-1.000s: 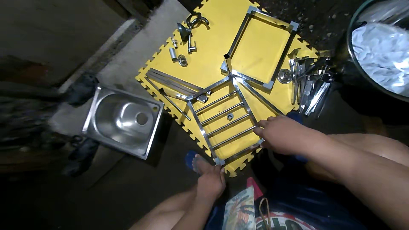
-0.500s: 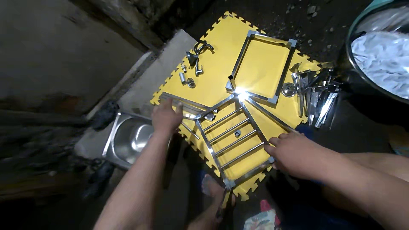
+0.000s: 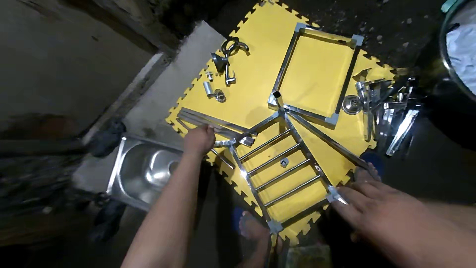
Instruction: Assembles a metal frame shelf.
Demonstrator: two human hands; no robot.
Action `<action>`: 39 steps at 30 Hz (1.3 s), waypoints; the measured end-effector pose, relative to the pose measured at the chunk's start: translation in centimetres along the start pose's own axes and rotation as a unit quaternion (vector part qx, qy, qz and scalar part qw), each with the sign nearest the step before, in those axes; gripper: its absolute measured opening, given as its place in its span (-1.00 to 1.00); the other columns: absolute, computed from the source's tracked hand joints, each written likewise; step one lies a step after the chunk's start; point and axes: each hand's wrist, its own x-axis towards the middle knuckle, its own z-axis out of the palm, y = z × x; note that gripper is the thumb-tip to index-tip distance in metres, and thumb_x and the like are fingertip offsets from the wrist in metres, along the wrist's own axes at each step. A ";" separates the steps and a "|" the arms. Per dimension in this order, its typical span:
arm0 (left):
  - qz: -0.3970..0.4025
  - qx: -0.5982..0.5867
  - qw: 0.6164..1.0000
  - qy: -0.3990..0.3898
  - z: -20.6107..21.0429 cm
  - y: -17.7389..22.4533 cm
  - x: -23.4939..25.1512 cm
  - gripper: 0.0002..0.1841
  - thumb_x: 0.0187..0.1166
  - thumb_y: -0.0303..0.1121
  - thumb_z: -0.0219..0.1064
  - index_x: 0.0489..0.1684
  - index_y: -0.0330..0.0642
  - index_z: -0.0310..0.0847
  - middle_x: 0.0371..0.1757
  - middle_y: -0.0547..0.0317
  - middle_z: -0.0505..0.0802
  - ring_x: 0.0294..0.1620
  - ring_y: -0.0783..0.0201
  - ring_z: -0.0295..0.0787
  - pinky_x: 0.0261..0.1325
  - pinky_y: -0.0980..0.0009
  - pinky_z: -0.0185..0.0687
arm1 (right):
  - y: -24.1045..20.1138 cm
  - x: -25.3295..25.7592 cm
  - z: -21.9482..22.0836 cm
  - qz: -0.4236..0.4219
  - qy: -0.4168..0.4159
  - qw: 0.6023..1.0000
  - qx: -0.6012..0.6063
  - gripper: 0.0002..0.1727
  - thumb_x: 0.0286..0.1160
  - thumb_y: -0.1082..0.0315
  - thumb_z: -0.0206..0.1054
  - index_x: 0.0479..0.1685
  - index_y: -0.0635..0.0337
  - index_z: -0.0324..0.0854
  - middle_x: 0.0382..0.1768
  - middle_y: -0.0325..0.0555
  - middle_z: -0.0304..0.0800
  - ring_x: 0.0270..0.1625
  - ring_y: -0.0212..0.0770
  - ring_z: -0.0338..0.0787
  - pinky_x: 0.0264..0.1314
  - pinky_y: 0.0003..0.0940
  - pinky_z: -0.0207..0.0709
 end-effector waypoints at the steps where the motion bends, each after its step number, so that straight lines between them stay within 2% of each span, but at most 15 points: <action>1: -0.004 0.008 1.000 -0.004 0.0 -0.1 0.2 -0.42 0.89 0.00 -0.20 0.21 -0.18 0.74 0.07 -0.35 0.85 0.20 -0.41 0.76 0.16 -0.51 0.53 | -0.2 0.0 -0.5 -0.009 0.000 1.000 0.011 -0.61 0.66 0.11 0.27 0.34 0.07 0.64 0.27 0.19 0.75 0.30 0.36 0.74 0.27 0.29 0.64; 5: -0.026 0.036 0.999 -0.022 0.1 -0.2 1.0 -0.43 0.88 -0.02 -0.20 0.27 -0.18 0.70 0.12 -0.36 0.84 0.24 -0.43 0.74 0.15 -0.52 0.52 | -1.0 0.7 -2.5 -0.006 -0.078 0.996 0.031 -0.49 0.79 0.01 0.15 0.48 0.18 0.56 0.46 0.30 0.62 0.49 0.42 0.61 0.48 0.34 0.47; 8: -0.023 0.036 0.999 -0.020 0.1 -0.3 1.4 -0.43 0.88 -0.03 -0.20 0.21 -0.23 0.71 0.10 -0.38 0.83 0.22 -0.44 0.74 0.13 -0.53 0.52 | -1.4 1.2 -3.0 0.005 -0.092 0.995 0.030 -0.46 0.82 -0.01 0.09 0.54 0.18 0.52 0.52 0.32 0.58 0.55 0.43 0.56 0.56 0.37 0.41; 12: -0.029 0.045 0.998 -0.019 0.4 -0.4 1.2 -0.41 0.88 -0.02 -0.23 0.15 -0.26 0.71 0.08 -0.41 0.82 0.21 -0.46 0.74 0.09 -0.53 0.52 | -2.0 1.6 -3.3 0.001 -0.099 0.995 0.026 -0.44 0.83 -0.01 0.08 0.58 0.18 0.49 0.55 0.34 0.53 0.57 0.47 0.53 0.58 0.38 0.37; 16: -0.035 0.049 0.998 -0.021 -0.1 -0.6 1.1 -0.41 0.85 0.00 -0.20 0.11 -0.20 0.75 0.09 -0.35 0.84 0.20 -0.43 0.75 0.05 -0.51 0.56 | -1.1 2.4 -1.7 -0.005 -0.022 1.000 -0.019 -0.47 0.65 -0.11 0.26 0.46 -0.02 0.60 0.45 0.10 0.67 0.46 0.27 0.67 0.40 0.27 0.58; 19: -0.022 0.036 0.998 -0.040 -0.2 0.3 0.7 -0.44 0.81 0.02 -0.14 0.18 -0.14 0.75 0.14 -0.31 0.84 0.22 -0.40 0.75 0.06 -0.55 0.55 | 0.2 2.6 -0.7 0.065 -0.093 0.993 -0.025 -0.47 0.61 -0.09 0.31 0.46 -0.04 0.60 0.44 0.09 0.66 0.40 0.27 0.68 0.37 0.29 0.57; 22: 0.003 -0.082 0.994 0.069 -0.7 -0.2 -0.6 -0.39 0.81 0.15 -0.06 0.48 -0.10 0.62 0.35 -0.30 0.77 0.38 -0.39 0.68 0.33 -0.54 0.46 | 0.9 1.6 -1.2 0.112 -0.147 0.983 -0.023 -0.42 0.63 -0.10 0.28 0.51 0.01 0.56 0.46 0.13 0.61 0.43 0.30 0.63 0.41 0.32 0.51; 24: -0.014 -0.237 0.953 0.188 -1.0 -1.0 -3.3 -0.31 0.80 0.14 -0.02 0.66 -0.26 0.39 0.48 -0.38 0.65 0.47 -0.37 0.61 0.49 -0.41 0.42 | 0.9 0.2 -1.6 0.107 -0.126 0.986 -0.015 -0.40 0.64 -0.14 0.26 0.54 0.00 0.55 0.48 0.11 0.60 0.43 0.28 0.64 0.39 0.31 0.53; 26: -0.078 -0.366 0.894 0.247 0.5 -1.3 -7.6 -0.32 0.83 0.11 -0.05 0.70 -0.28 0.27 0.49 -0.33 0.63 0.47 -0.22 0.61 0.50 -0.25 0.49 | 0.8 -1.1 -1.9 0.098 -0.101 0.990 -0.003 -0.38 0.66 -0.15 0.26 0.57 -0.01 0.52 0.51 0.10 0.58 0.43 0.27 0.64 0.39 0.30 0.54; 28: -0.154 -0.361 0.902 0.180 6.7 -2.3 -12.4 -0.32 0.82 0.13 -0.04 0.58 -0.35 0.37 0.36 -0.39 0.69 0.38 -0.25 0.66 0.42 -0.29 0.52 | 1.0 -2.0 -2.0 0.098 -0.083 0.992 0.005 -0.38 0.66 -0.15 0.26 0.60 -0.03 0.50 0.52 0.07 0.58 0.45 0.23 0.64 0.39 0.28 0.55; 30: -0.168 -0.293 0.941 -0.037 14.4 -3.4 -17.6 -0.28 0.77 0.17 0.06 0.49 -0.39 0.50 0.30 -0.44 0.73 0.33 -0.31 0.70 0.39 -0.33 0.54 | 1.3 -2.2 -1.8 0.116 -0.084 0.990 0.010 -0.38 0.66 -0.14 0.27 0.58 -0.03 0.50 0.49 0.07 0.60 0.43 0.22 0.66 0.37 0.29 0.57; 32: -0.151 -0.234 0.925 -0.259 20.0 -2.9 -22.8 -0.25 0.72 0.27 0.08 0.47 -0.30 0.56 0.23 -0.35 0.79 0.24 -0.24 0.77 0.33 -0.28 0.61 | 1.5 -1.8 -0.9 0.147 -0.102 0.984 0.016 -0.36 0.66 -0.18 0.25 0.57 0.00 0.51 0.39 0.11 0.66 0.37 0.23 0.70 0.33 0.32 0.58; 34: -0.141 -0.197 0.886 -0.395 24.3 -2.3 -27.1 -0.16 0.59 0.41 0.13 0.48 -0.23 0.53 0.15 -0.19 0.84 0.13 -0.09 0.83 0.21 -0.17 0.72 | 1.5 -1.2 1.2 0.175 -0.143 0.974 0.035 -0.31 0.61 -0.26 0.26 0.51 0.06 0.55 0.22 0.18 0.75 0.28 0.28 0.75 0.28 0.39 0.58; 36: -0.132 -0.208 0.870 -0.427 26.5 -1.6 -29.7 -0.22 0.51 0.40 0.25 0.40 -0.13 0.66 0.14 -0.11 0.85 0.15 -0.02 0.83 0.26 -0.11 0.71 | 1.4 -0.9 4.4 0.188 -0.210 0.958 0.061 -0.24 0.53 -0.32 0.31 0.39 0.17 0.62 0.14 0.27 0.79 0.26 0.35 0.75 0.27 0.50 0.54; 39: -0.154 -0.285 0.849 -0.417 25.3 -1.0 -31.0 -0.39 0.50 0.09 0.46 0.43 -0.09 0.63 0.03 -0.03 0.85 -0.04 0.10 0.81 0.06 0.07 0.74 | 0.5 -1.6 7.6 0.228 -0.301 0.921 0.098 -0.26 0.54 -0.29 0.33 0.19 0.31 0.69 0.11 0.33 0.79 0.22 0.36 0.76 0.24 0.52 0.52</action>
